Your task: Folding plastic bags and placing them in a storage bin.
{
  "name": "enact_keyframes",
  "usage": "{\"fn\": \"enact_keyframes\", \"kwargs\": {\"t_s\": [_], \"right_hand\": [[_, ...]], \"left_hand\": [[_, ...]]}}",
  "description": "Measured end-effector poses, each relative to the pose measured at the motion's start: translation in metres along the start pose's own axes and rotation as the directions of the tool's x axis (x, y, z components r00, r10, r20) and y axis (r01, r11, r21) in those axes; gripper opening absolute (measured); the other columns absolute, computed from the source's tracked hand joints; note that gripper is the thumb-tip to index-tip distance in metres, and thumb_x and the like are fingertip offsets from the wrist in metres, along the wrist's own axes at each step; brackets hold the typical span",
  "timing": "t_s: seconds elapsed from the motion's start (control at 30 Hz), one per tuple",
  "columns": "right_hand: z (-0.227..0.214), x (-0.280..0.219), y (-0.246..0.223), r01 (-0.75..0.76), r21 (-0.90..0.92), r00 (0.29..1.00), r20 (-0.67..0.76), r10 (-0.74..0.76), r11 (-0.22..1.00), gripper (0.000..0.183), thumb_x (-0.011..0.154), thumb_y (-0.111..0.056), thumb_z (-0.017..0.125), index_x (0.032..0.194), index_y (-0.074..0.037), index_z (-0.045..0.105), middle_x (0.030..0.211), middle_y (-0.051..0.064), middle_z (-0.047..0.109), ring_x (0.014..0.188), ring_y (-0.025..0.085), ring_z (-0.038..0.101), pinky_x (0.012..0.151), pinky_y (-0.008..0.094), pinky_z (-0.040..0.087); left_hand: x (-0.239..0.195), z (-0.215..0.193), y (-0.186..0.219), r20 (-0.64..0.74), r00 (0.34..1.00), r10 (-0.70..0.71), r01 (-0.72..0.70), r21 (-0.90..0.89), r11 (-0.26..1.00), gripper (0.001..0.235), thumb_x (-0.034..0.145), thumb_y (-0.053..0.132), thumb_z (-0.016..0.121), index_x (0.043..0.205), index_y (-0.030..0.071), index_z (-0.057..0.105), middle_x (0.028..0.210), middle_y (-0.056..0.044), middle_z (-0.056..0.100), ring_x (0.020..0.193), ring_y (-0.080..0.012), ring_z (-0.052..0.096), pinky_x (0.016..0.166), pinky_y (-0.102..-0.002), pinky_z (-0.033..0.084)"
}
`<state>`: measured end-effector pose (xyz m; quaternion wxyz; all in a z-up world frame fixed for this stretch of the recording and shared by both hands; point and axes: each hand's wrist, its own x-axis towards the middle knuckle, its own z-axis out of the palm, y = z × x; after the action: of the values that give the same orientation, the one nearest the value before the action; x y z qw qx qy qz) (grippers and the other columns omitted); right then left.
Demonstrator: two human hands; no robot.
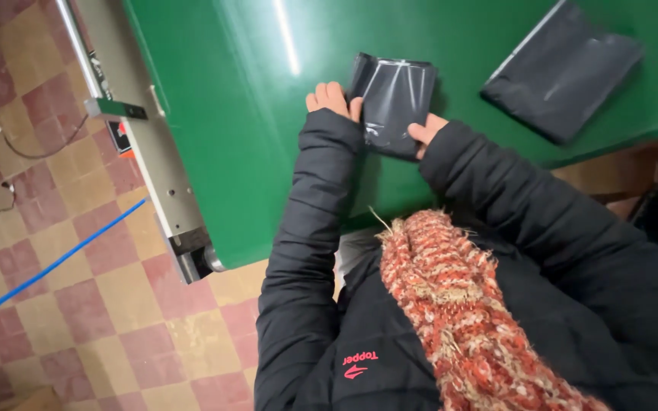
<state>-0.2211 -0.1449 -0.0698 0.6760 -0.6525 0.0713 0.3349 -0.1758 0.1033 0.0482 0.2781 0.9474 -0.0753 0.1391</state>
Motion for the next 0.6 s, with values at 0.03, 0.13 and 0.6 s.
{"fn": "enact_keyframes", "kwargs": {"t_s": [0.03, 0.13, 0.6], "right_hand": [[0.006, -0.024, -0.014, 0.004, 0.008, 1.0, -0.012, -0.003, 1.0, 0.044, 0.114, -0.022, 0.05, 0.145, 0.009, 0.057, 0.107, 0.026, 0.058, 0.084, 0.033, 0.052, 0.077, 0.046, 0.044], [-0.003, -0.082, -0.068, 0.439, -0.057, 0.865, -0.243, -0.439, 0.897, 0.06, 0.094, -0.019, 0.072, 0.145, 0.001, 0.046, 0.131, 0.015, 0.063, 0.115, 0.022, 0.062, 0.1, 0.035, 0.051], [-0.172, -0.153, -0.042, 0.465, -0.512, 0.475, -0.544, -0.691, 0.722, 0.09, 0.104, -0.003, 0.077, 0.166, -0.003, 0.011, 0.149, 0.022, 0.06, 0.136, 0.03, 0.067, 0.117, 0.035, 0.055]], "left_hand": [[-0.004, -0.001, 0.007, 0.007, 1.0, 0.013, -0.013, -0.004, 1.0, 0.035, 0.084, 0.028, 0.077, 0.098, 0.002, 0.059, 0.098, -0.022, 0.062, 0.088, -0.042, 0.059, 0.079, -0.049, 0.048], [0.009, -0.01, 0.043, -0.068, 0.965, 0.255, -0.263, -0.232, 0.936, 0.023, 0.088, 0.012, 0.073, 0.102, 0.002, 0.057, 0.102, -0.021, 0.061, 0.094, -0.0428, 0.059, 0.086, -0.047, 0.049], [0.042, 0.239, 0.163, 0.086, 0.989, 0.124, -0.107, -0.188, 0.976, 0.044, 0.09, 0.043, 0.073, 0.112, 0.01, 0.054, 0.109, -0.017, 0.063, 0.085, -0.0401, 0.065, 0.072, -0.05, 0.053]]}}
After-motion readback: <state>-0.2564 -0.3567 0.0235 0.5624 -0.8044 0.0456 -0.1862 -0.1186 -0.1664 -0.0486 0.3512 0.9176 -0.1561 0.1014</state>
